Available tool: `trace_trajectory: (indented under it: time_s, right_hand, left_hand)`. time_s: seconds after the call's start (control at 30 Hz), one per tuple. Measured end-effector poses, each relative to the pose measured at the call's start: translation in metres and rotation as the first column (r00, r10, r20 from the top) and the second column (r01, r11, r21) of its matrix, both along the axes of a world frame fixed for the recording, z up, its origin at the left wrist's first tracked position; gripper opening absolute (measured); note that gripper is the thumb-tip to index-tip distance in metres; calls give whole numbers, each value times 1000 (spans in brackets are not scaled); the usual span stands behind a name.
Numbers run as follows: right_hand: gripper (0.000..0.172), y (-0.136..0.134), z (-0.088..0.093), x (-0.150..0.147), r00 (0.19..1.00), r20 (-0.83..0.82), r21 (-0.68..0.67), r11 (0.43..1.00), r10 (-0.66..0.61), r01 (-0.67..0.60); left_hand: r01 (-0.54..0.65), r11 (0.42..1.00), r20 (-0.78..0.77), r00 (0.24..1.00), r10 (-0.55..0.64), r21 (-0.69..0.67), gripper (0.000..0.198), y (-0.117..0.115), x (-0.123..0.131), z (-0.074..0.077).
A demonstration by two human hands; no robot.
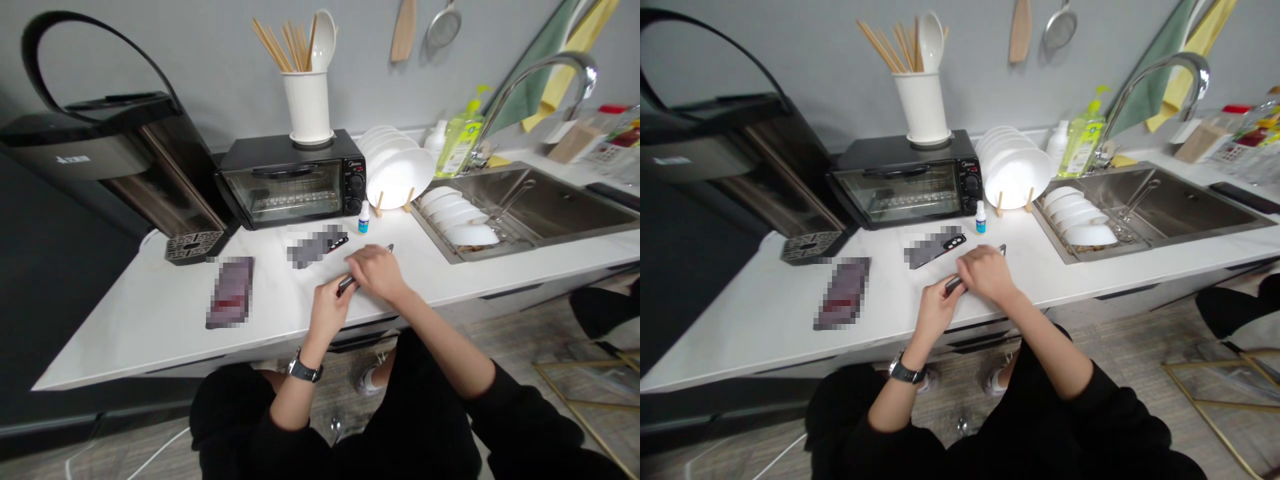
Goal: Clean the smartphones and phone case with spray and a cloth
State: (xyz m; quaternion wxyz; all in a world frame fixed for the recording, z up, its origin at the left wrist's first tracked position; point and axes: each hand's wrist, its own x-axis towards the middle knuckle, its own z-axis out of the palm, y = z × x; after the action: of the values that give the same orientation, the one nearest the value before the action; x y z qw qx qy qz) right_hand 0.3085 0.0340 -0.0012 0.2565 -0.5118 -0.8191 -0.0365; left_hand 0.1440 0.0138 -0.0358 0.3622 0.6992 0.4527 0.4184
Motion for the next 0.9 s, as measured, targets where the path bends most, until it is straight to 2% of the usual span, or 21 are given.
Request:
trace_trajectory:
  time_s: [0.07,0.1,0.2,0.27,0.37,0.4,0.43,0.53,0.57,0.6,0.7,0.73,0.77,0.87,0.9]
  right_hand:
    - [45,2,1,4,991,-17,15,991,-134,134]
    - [45,0,0,4,992,-30,30,992,-120,121]
    - [36,-7,-2,-4,991,-37,61,990,130,-127]
    - [37,-9,-4,-4,982,-11,39,982,187,-187]
    - [43,-2,-3,6,993,-31,35,993,-112,113]
    - [45,-1,-3,8,985,-42,40,985,-165,166]
    - [44,0,-3,8,987,-50,46,987,-152,154]
    - [38,0,-3,0,993,-47,53,993,105,-103]
    - [38,0,-4,-2,987,-48,48,987,153,-151]
    - [38,2,-3,-1,990,-51,40,991,133,-131]
    - [46,9,-2,6,985,-78,21,988,-152,154]
    - [47,9,-2,7,981,-82,25,983,-178,181]
    - [46,8,-2,7,988,-79,32,990,-136,139]
    - [40,2,-2,2,987,-39,42,987,157,-155]
    - [39,1,-2,1,981,-26,30,981,192,-191]
  left_hand:
    - [12,1000,13,1000,-12,2,27,0,0,0]
    - [10,1000,4,1000,-10,6,27,0,0,0]
    - [-14,1000,-55,998,15,26,21,0,0,-1]
    - [-15,1000,-64,998,16,26,21,-1,0,-1]
    - [6,1000,-19,1000,-6,18,25,-2,1,1]
    - [7,1000,-10,1000,-7,15,27,-2,1,1]
    - [3,1000,-11,1000,-3,11,27,-2,2,2]
    - [-32,999,-53,998,32,4,26,-1,1,1]
    - [-39,999,-60,997,39,4,27,0,1,0]
    - [-40,999,-56,998,40,3,26,0,1,0]
    - [-23,1000,-14,1000,23,-5,29,0,1,-1]
    - [-19,1000,-6,1000,19,-6,30,0,0,-1]
    - [-20,1000,-6,1000,20,-5,29,0,0,-1]
    - [-37,999,-37,999,37,2,28,0,0,0]
    - [-40,999,-42,998,40,1,29,0,-1,0]
